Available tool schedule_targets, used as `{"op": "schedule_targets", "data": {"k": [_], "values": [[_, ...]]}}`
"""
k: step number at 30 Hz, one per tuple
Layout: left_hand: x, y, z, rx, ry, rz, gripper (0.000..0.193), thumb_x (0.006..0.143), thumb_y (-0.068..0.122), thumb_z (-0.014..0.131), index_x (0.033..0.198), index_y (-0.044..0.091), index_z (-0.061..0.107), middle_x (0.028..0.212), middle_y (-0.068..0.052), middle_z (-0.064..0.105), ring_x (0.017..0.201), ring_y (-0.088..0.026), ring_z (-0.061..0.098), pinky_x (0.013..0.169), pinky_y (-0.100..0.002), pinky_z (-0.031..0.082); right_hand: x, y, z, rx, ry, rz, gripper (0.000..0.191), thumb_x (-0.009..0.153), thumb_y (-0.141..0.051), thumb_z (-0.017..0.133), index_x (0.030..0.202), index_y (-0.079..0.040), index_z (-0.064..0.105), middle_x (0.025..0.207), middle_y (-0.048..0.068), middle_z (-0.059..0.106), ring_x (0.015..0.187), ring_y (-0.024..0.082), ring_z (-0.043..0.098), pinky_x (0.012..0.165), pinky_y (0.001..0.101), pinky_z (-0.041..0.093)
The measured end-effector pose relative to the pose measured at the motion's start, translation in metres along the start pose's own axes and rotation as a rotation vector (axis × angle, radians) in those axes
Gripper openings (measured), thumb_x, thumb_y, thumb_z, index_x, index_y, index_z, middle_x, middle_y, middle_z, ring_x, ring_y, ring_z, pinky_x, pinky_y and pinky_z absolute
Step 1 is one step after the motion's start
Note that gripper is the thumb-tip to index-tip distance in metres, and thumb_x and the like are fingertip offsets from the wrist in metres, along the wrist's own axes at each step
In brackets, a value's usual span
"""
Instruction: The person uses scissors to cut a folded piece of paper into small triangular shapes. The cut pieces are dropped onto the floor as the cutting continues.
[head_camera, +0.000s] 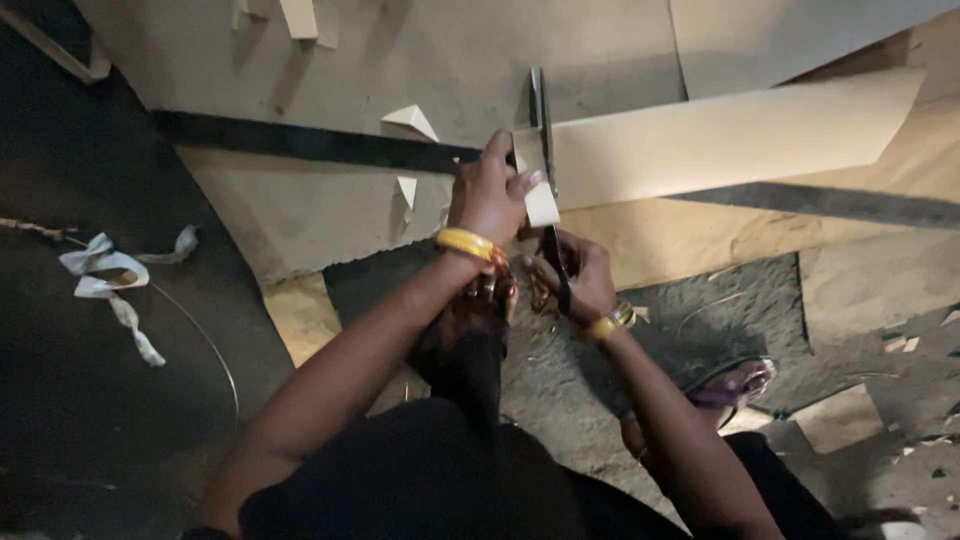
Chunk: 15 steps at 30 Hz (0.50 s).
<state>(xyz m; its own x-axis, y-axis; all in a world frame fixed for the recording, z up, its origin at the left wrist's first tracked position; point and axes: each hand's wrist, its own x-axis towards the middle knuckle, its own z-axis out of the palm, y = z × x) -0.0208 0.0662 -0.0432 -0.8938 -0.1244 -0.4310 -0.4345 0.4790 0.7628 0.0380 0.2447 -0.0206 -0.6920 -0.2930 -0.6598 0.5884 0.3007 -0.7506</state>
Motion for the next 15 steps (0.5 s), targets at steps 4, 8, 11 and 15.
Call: {"op": "schedule_targets", "data": {"k": [4, 8, 11, 15], "values": [[0.008, 0.001, -0.007, -0.147, -0.093, -0.051, 0.042, 0.09, 0.02, 0.077, 0.118, -0.002, 0.055, 0.075, -0.018, 0.072, 0.069, -0.032, 0.074, 0.064, -0.043, 0.055, 0.003, 0.013, 0.004, -0.016, 0.067, -0.068, 0.022, 0.093, -0.02, 0.077, 0.098, -0.002, 0.066, 0.071, -0.002, 0.058, 0.063, 0.003, 0.051, 0.054, 0.0234, 0.042], [0.015, 0.002, -0.006, -0.325, -0.094, -0.193, 0.029, 0.094, 0.021, 0.069, 0.112, 0.0, 0.06, 0.073, -0.013, 0.072, 0.059, -0.026, 0.069, 0.056, -0.04, 0.052, 0.004, 0.021, 0.002, -0.141, 0.112, -0.037, 0.031, 0.095, -0.021, 0.081, 0.08, 0.001, 0.064, 0.065, 0.001, 0.06, 0.06, 0.006, 0.052, 0.054, 0.0252, 0.041], [0.021, -0.007, -0.014, -0.303, 0.064, 0.011, 0.023, 0.1, 0.021, 0.066, 0.107, -0.001, 0.065, 0.073, -0.012, 0.066, 0.06, -0.02, 0.061, 0.06, -0.035, 0.05, 0.006, 0.02, -0.003, -0.091, 0.015, -0.009, 0.028, 0.092, -0.025, 0.079, 0.086, -0.001, 0.066, 0.07, -0.001, 0.063, 0.064, 0.005, 0.055, 0.056, 0.0247, 0.044], [0.024, -0.016, -0.022, -0.265, 0.07, 0.081, 0.025, 0.102, 0.023, 0.063, 0.095, -0.002, 0.063, 0.069, -0.01, 0.058, 0.065, -0.011, 0.051, 0.061, -0.031, 0.047, 0.0, 0.014, -0.019, -0.019, -0.161, 0.007, 0.033, 0.093, -0.037, 0.071, 0.097, -0.005, 0.065, 0.074, -0.001, 0.065, 0.067, 0.007, 0.061, 0.06, 0.0255, 0.051]]}}
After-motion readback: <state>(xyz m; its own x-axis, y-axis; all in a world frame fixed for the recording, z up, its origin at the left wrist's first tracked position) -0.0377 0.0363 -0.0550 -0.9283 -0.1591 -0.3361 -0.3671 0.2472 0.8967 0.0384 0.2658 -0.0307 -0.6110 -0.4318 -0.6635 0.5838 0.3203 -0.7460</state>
